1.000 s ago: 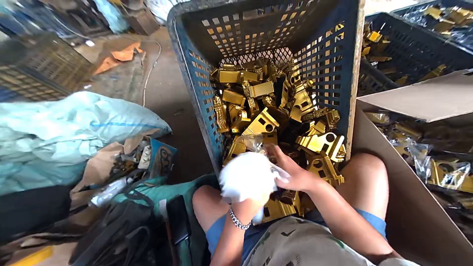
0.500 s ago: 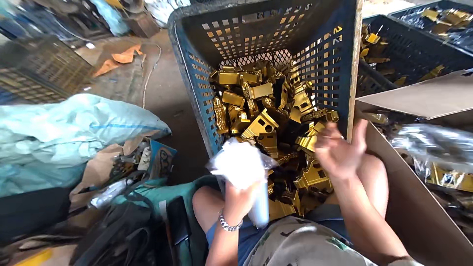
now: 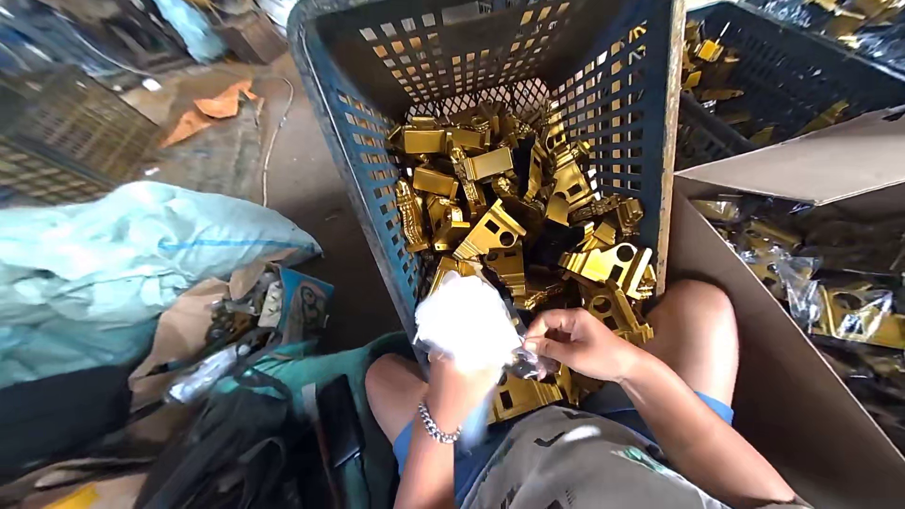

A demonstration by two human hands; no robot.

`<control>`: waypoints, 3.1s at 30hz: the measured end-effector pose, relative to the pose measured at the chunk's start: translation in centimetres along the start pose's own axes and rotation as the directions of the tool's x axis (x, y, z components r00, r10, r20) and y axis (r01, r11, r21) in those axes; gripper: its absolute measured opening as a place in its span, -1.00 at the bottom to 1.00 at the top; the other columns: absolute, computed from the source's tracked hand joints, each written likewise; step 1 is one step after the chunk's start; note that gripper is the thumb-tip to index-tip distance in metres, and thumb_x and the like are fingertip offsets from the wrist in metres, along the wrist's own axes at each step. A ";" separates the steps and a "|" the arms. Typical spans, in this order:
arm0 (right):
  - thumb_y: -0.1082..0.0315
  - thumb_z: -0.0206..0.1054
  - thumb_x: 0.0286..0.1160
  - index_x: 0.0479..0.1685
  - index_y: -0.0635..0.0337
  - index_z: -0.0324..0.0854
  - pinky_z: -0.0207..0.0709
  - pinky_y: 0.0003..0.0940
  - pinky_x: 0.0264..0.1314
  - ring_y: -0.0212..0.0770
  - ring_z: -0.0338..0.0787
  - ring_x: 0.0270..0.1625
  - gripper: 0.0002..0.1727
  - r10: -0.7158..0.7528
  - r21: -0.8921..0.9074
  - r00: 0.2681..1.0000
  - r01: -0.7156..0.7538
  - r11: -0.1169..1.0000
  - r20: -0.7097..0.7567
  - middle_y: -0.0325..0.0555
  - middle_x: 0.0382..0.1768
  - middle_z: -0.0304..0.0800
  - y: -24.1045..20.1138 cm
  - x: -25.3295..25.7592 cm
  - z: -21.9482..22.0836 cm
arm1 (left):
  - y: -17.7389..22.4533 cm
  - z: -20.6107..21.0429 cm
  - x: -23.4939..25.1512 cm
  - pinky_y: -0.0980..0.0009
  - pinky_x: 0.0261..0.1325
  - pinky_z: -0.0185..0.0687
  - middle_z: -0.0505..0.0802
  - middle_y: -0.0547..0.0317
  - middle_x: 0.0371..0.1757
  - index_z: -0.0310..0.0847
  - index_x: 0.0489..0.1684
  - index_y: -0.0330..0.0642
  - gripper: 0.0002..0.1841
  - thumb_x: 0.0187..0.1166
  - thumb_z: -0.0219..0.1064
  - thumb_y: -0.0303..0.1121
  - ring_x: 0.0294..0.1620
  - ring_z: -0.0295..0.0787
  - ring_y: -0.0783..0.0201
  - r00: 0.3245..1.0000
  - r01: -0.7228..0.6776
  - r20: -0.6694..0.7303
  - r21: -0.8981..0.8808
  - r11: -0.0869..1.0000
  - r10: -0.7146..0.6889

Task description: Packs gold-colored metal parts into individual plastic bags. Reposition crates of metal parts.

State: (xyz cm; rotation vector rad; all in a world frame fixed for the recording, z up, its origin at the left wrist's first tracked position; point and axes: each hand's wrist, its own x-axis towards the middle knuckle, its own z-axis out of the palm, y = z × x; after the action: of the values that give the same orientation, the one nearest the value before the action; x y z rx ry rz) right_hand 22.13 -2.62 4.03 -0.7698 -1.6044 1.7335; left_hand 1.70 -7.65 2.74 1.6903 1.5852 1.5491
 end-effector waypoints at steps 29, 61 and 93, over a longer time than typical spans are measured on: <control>0.23 0.35 0.45 0.29 -0.04 0.41 0.82 -0.29 -0.05 -0.26 0.87 -0.11 -0.58 0.018 0.111 0.970 0.009 0.994 -0.242 -0.23 -0.05 0.82 -3.0 2.9 -4.7 | 0.0 -2.1 2.1 0.51 0.03 0.81 0.89 0.33 -0.22 0.55 0.04 -0.44 -0.66 0.31 0.47 -0.58 -0.14 0.86 0.49 0.973 0.047 -0.197 -0.330 0.943 -0.118; 0.32 0.31 0.53 0.04 0.19 0.59 0.68 -0.43 0.04 -0.40 0.75 -0.03 -0.79 -0.040 0.002 0.927 0.044 0.999 -0.373 -0.18 -0.07 0.73 -0.5 3.7 0.5 | 1.9 2.1 -0.2 0.47 0.00 0.83 0.91 0.19 -0.17 0.71 -0.06 -0.39 -0.71 0.42 0.57 -0.36 -0.16 0.86 0.46 0.997 -0.029 0.061 -0.377 0.926 0.056; 0.25 0.18 0.77 -0.34 0.18 0.60 0.54 -0.70 -0.42 -0.66 0.58 -0.54 -0.72 0.075 -0.182 0.996 -0.081 0.980 -0.044 -0.47 -0.56 0.57 -2.2 3.5 0.3 | 1.1 1.8 -0.1 0.52 0.32 0.69 0.85 0.06 0.08 0.45 0.28 -0.67 -0.21 0.08 0.74 -0.36 0.12 0.79 0.51 0.992 0.097 0.109 -0.280 0.955 -0.069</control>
State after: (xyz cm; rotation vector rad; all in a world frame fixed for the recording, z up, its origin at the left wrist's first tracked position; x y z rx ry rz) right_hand 19.93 0.01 6.24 -0.9588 -1.7474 1.6309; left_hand 3.76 -7.30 2.98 1.4992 1.2957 1.5426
